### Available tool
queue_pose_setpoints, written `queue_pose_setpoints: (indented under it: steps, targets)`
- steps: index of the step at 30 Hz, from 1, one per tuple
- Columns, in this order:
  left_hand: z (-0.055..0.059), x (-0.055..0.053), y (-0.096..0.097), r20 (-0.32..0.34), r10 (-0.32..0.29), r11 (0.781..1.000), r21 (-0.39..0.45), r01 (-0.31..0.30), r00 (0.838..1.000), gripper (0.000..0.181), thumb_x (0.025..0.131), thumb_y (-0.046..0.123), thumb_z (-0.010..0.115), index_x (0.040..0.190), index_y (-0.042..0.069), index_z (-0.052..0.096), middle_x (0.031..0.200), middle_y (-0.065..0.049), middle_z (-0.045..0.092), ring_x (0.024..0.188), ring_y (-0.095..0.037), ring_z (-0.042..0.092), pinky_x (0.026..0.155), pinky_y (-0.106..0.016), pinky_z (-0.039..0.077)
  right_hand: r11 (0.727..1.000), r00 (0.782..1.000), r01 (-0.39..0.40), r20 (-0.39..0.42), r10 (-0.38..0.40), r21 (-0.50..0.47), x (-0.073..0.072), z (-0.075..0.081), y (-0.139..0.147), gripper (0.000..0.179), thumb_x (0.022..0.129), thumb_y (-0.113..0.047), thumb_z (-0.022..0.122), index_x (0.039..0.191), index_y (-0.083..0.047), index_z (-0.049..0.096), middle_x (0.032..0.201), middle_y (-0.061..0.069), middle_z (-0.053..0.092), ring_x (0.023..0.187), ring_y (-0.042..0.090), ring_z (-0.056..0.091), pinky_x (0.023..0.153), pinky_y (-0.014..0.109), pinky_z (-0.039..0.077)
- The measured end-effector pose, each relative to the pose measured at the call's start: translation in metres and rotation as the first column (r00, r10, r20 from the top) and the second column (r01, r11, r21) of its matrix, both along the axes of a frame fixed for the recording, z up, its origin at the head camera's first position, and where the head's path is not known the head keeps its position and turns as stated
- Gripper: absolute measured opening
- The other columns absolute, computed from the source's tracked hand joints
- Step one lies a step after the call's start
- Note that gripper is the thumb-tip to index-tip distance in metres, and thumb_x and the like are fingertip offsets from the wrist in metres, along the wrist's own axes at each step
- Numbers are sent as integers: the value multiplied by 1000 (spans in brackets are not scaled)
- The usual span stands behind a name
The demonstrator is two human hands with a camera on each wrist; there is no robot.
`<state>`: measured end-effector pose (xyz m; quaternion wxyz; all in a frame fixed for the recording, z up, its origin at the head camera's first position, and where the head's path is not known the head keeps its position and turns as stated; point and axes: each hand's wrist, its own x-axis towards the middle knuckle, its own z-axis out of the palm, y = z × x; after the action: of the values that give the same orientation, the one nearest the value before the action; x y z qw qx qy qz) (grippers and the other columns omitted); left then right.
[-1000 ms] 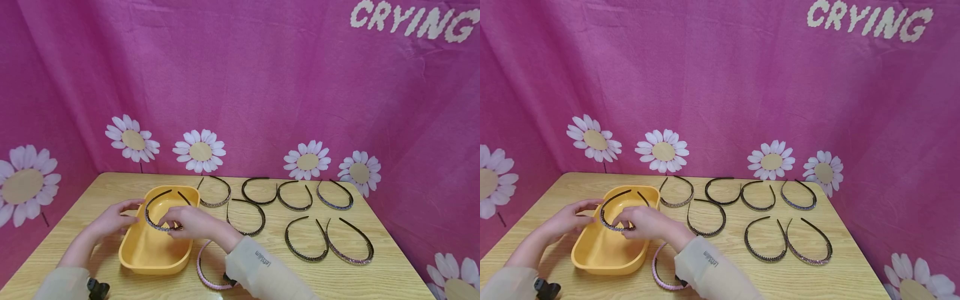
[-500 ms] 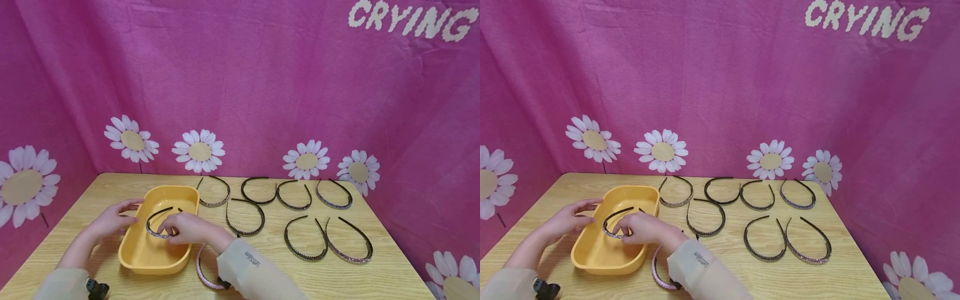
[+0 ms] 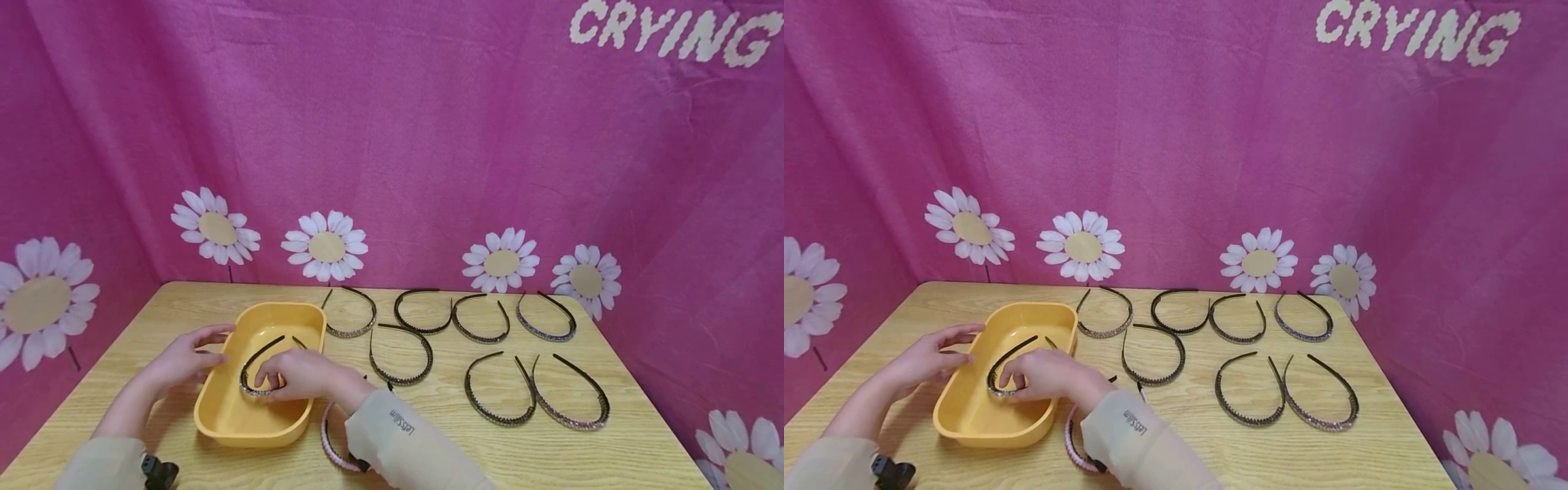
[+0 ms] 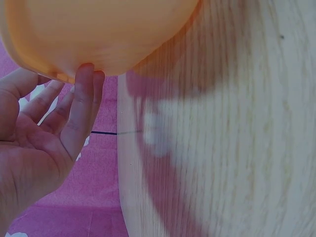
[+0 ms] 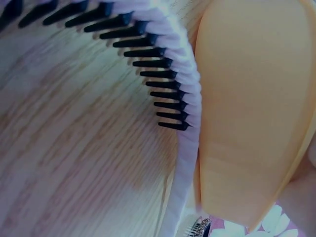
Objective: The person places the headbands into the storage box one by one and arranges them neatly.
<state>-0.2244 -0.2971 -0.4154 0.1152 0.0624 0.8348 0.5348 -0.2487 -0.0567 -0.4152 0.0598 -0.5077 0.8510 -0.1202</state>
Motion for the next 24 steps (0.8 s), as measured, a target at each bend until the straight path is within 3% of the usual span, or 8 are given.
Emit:
queue_pose_setpoints:
  steps: [8, 16, 24]
  targets:
    - [2, 1, 1, 1, -7, 1000, -6, 7, 1000, 63, 91, 12, 60, 145, -1, 29, 140, -37, 30, 104, -28, 58, 74, -41, 56, 999, 1000, 3, 29, -2, -40, 0, 1, 2, 23, 84, -27, 72, 106, -24, 67, 81, -17, 58, 67, -6, 47, 57, 8, 35]
    - [5, 3, 1, 6, 8, 1000, -23, -8, 1000, 63, 90, 12, 61, 144, 0, 31, 140, -36, 30, 104, -29, 58, 73, -40, 56, 993, 994, -45, 98, 56, -114, -1, 12, 10, 27, 85, -23, 71, 111, -16, 66, 88, -10, 60, 80, 0, 51, 69, 5, 37]
    - [3, 3, 2, 17, 15, 1000, -28, -14, 1000, 63, 91, 13, 60, 145, 0, 29, 140, -36, 30, 104, -28, 58, 73, -40, 55, 980, 992, -105, 54, 116, -169, 2, 31, 27, 29, 86, -19, 69, 114, -12, 65, 94, -2, 64, 86, 5, 54, 76, 8, 42]
